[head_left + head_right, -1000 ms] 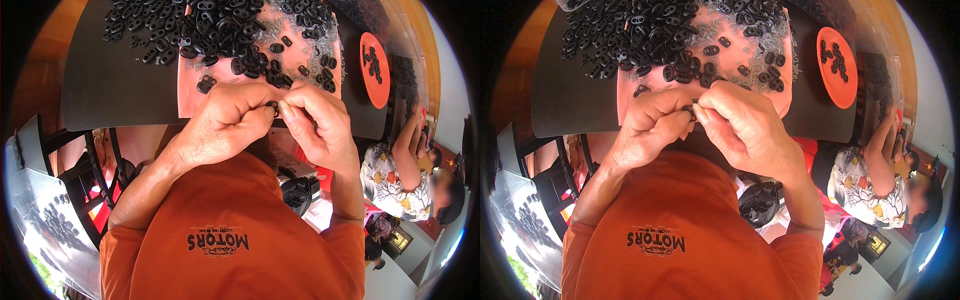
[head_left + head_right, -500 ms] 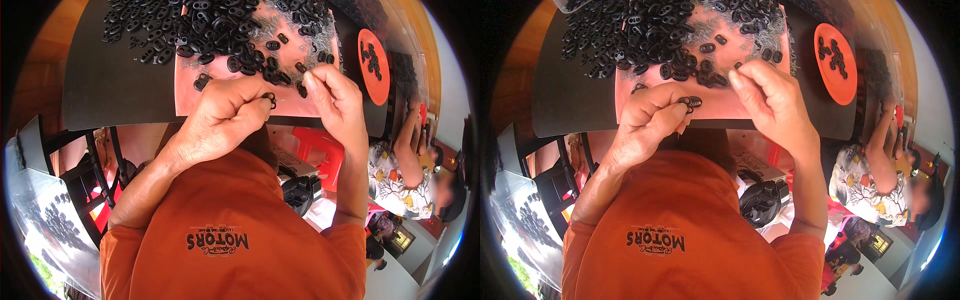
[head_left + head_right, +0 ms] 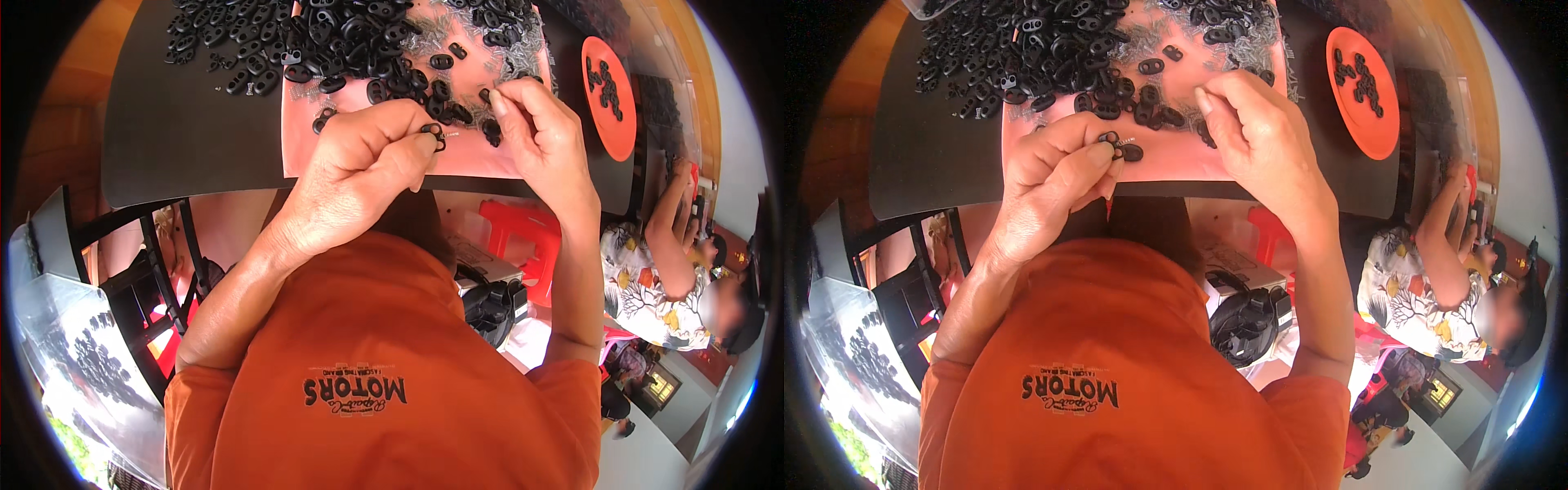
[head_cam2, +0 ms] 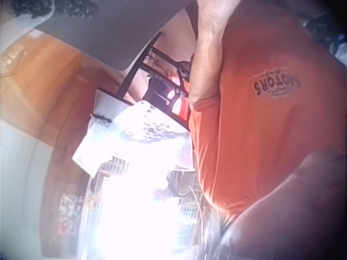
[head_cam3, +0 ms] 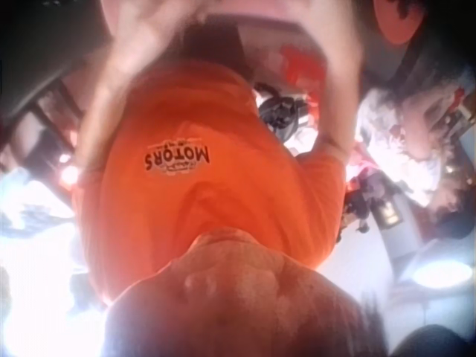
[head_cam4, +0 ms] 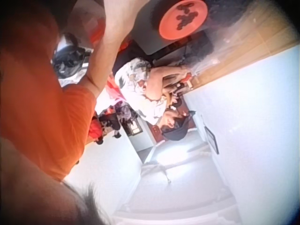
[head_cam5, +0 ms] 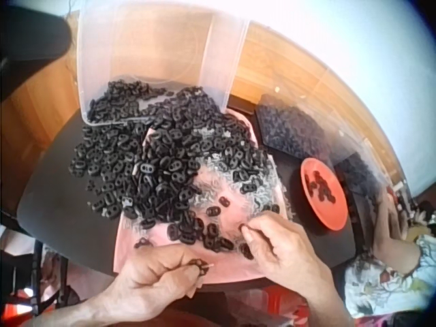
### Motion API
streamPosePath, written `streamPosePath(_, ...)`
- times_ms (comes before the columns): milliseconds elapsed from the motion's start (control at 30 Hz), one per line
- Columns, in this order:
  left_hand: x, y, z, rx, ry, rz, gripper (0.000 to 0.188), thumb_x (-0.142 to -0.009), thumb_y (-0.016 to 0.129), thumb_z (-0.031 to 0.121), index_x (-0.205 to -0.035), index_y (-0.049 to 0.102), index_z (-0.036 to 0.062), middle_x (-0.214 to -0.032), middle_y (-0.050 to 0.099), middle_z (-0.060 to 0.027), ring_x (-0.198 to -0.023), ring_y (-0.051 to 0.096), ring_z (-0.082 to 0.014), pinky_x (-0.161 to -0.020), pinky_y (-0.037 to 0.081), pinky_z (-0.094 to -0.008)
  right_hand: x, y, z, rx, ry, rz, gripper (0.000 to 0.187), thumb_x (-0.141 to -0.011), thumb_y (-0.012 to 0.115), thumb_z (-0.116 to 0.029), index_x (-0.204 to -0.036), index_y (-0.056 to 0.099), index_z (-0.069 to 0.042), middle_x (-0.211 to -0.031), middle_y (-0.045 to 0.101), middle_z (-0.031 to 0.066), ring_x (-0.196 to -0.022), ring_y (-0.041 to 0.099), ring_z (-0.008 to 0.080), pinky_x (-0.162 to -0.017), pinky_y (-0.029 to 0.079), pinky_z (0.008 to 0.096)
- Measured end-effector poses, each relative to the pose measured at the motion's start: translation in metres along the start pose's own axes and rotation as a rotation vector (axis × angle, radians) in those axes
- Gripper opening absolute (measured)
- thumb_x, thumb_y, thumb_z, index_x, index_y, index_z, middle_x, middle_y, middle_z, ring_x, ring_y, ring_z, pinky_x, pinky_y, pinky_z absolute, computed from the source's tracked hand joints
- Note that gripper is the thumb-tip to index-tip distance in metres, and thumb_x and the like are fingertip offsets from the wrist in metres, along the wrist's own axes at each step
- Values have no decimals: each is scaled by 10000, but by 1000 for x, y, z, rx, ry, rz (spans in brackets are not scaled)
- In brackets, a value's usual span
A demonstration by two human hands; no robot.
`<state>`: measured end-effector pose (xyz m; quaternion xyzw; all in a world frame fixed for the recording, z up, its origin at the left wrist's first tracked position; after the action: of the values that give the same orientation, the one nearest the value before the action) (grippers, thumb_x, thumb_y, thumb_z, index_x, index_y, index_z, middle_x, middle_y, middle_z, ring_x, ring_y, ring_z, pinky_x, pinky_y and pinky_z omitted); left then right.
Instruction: The person sits at a table and repeatedly picks up small black plastic components and metal screws. They insert the screws into the plastic parts by hand, assembling them one by one. The assembled units are placed on a pink mat on the table.
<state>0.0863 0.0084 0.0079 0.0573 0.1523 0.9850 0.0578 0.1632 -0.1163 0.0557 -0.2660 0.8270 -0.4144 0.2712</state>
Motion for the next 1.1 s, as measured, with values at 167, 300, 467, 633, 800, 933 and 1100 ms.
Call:
streamPosePath(167,1,0,0,-33,-2,7,201,-913,465,97,-730,494,20,-623,457,32,-591,383,-31,-515,324,-205,5,7,-7,48,0,-14,61,-821,601,-43,-853,561,-9,-735,570,115,-636,576,298,-589,459,365)
streamPosePath(300,-1,-1,1,-18,23,20,194,-916,455,91,-739,492,19,-626,455,31,-590,381,-32,-512,325,-208,5,11,-19,16,-64,-33,71,-810,608,-41,-852,561,-10,-748,571,124,-660,577,320,-589,456,366)
streamPosePath(467,0,-2,0,-6,57,-8,174,-940,462,156,-850,532,24,-675,490,33,-563,363,-3,-483,282,-164,4,13,-29,-56,-55,-57,69,-803,601,-20,-855,557,-15,-747,563,121,-664,576,315,-590,454,371)
streamPosePath(633,0,-2,-1,-1,30,6,193,-921,461,99,-742,491,34,-634,450,38,-594,376,-25,-515,323,-205,5,16,-40,-111,-106,-68,96,-792,603,6,-867,550,-19,-743,545,120,-646,567,309,-575,450,367)
streamPosePath(800,-1,-2,-2,5,7,1,198,-902,472,86,-710,485,37,-612,448,39,-572,371,-25,-491,311,-208,8,18,-51,-149,-130,-72,94,-800,605,4,-870,546,-16,-717,528,116,-624,558,294,-550,441,349)
streamPosePath(933,0,-1,-4,6,54,-4,210,-901,467,90,-699,482,37,-602,450,37,-563,367,-28,-486,307,-212,8,18,-54,-135,-121,-84,90,-807,603,3,-875,546,-13,-713,536,109,-600,546,283,-535,432,344)
streamPosePath(1100,0,-2,0,-36,33,2,207,-922,467,116,-729,490,41,-622,459,36,-579,372,-29,-498,308,-210,6,15,-55,-261,-68,-15,104,-816,592,10,-911,556,-11,-701,540,103,-586,533,247,-552,436,325)
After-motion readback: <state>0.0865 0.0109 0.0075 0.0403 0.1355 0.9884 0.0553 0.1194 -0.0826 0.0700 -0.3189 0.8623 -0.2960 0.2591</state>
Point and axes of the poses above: each hand's wrist, its own x-axis away from the middle knuckle, its own y-axis out of the palm, z = x × y, the point moved 9 cm from there along -x, towards the middle knuckle
